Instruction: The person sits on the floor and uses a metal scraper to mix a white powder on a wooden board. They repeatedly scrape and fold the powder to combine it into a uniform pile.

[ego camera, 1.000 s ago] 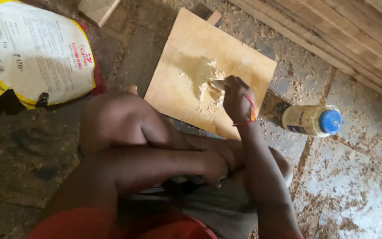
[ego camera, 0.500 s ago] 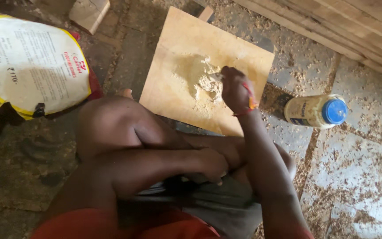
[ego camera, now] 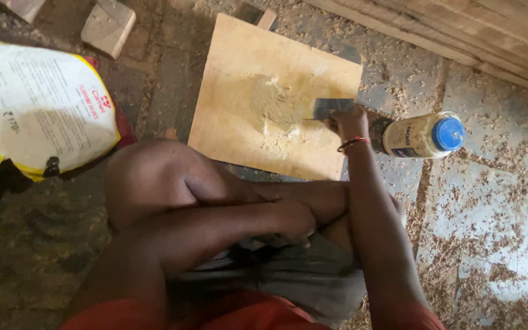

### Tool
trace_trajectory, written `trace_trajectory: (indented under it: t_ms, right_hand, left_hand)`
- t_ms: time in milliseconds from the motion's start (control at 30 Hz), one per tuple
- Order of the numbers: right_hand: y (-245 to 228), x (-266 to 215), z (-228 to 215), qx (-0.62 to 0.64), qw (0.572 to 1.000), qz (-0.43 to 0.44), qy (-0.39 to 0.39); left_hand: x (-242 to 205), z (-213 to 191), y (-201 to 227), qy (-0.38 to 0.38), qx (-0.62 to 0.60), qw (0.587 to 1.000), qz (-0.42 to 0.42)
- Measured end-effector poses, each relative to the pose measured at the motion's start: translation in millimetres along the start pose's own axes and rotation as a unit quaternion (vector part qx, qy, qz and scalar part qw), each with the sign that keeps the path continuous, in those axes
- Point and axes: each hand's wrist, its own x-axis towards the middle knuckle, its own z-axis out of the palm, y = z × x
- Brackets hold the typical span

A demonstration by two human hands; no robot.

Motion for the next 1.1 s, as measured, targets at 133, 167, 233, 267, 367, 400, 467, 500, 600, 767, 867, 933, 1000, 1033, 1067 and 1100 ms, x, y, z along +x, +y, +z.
trace_trajectory:
  t_ms: [133,167,233,267,367,400,467,500,600,767,867,933,1000,1033,1067,1100]
  right_hand:
    - [9.8,-1.0,29.5,-0.025,0.999,-0.031,-0.009]
    - [3.2,-4.7,36.7,-0.025,0.999,-0.043,-0.016]
    - [-18.7,-15.1,48.7,-0.025,0.997,-0.065,-0.033]
    - [-32.0,-22.7,50.4,-0.087,0.987,-0.125,-0.050]
    - [-58.2,-51.9,57.3,-0.310,0.895,-0.312,-0.072]
    - [-59.4,-60.7,65.2,-0.404,0.831,-0.378,-0.062]
    - [-62.2,-72.6,74.7,-0.481,0.751,-0.450,-0.053]
    - [-63.2,-74.0,78.6,-0.468,0.753,-0.460,-0.048]
    - [-62.5,-67.5,71.5,-0.362,0.867,-0.338,-0.049]
    - [-38.5,-48.6,-5.6,-0.084,0.994,-0.065,-0.011]
    - [12.0,-48.0,-22.8,-0.013,1.000,0.021,-0.016]
    - [31.9,-40.7,-16.9,0.030,0.998,0.049,-0.019]
    - [44.8,-37.9,7.8,0.035,0.997,0.071,-0.007]
    - [46.2,-40.5,20.6,0.053,0.996,0.071,0.002]
    - [42.8,-44.2,32.4,0.072,0.995,0.072,0.011]
    - [33.5,-46.3,44.7,0.091,0.993,0.069,0.017]
  left_hand:
    - [-1.5,2.4,1.3,0.007,0.008,1.000,0.016]
    - [-2.8,2.2,1.5,0.005,0.005,1.000,0.010]
    - [-5.1,1.3,2.4,0.001,0.000,1.000,-0.005]
    - [-5.8,0.6,1.7,0.004,-0.002,1.000,-0.005]
    - [-3.8,4.9,1.5,0.005,-0.008,1.000,-0.004]
    - [-0.8,7.1,1.3,0.001,-0.006,1.000,-0.002]
    - [6.8,9.7,0.5,-0.003,-0.002,1.000,0.001]
    - [8.4,9.6,-1.7,-0.009,0.003,1.000,0.004]
    - [7.4,8.6,-5.6,-0.009,0.012,1.000,-0.004]
    - [-2.4,1.8,2.8,-0.003,0.017,1.000,-0.009]
    - [-6.2,0.9,12.2,-0.012,0.028,0.999,-0.013]
    - [-7.5,-1.7,12.1,-0.008,0.055,0.998,-0.024]
    - [-7.4,-0.1,11.4,0.010,0.064,0.998,-0.004]
    - [-7.8,1.4,10.5,0.019,0.067,0.998,0.005]
    - [-8.0,3.6,11.2,0.019,0.065,0.998,0.011]
    - [-8.6,3.3,9.6,0.020,0.066,0.997,0.016]
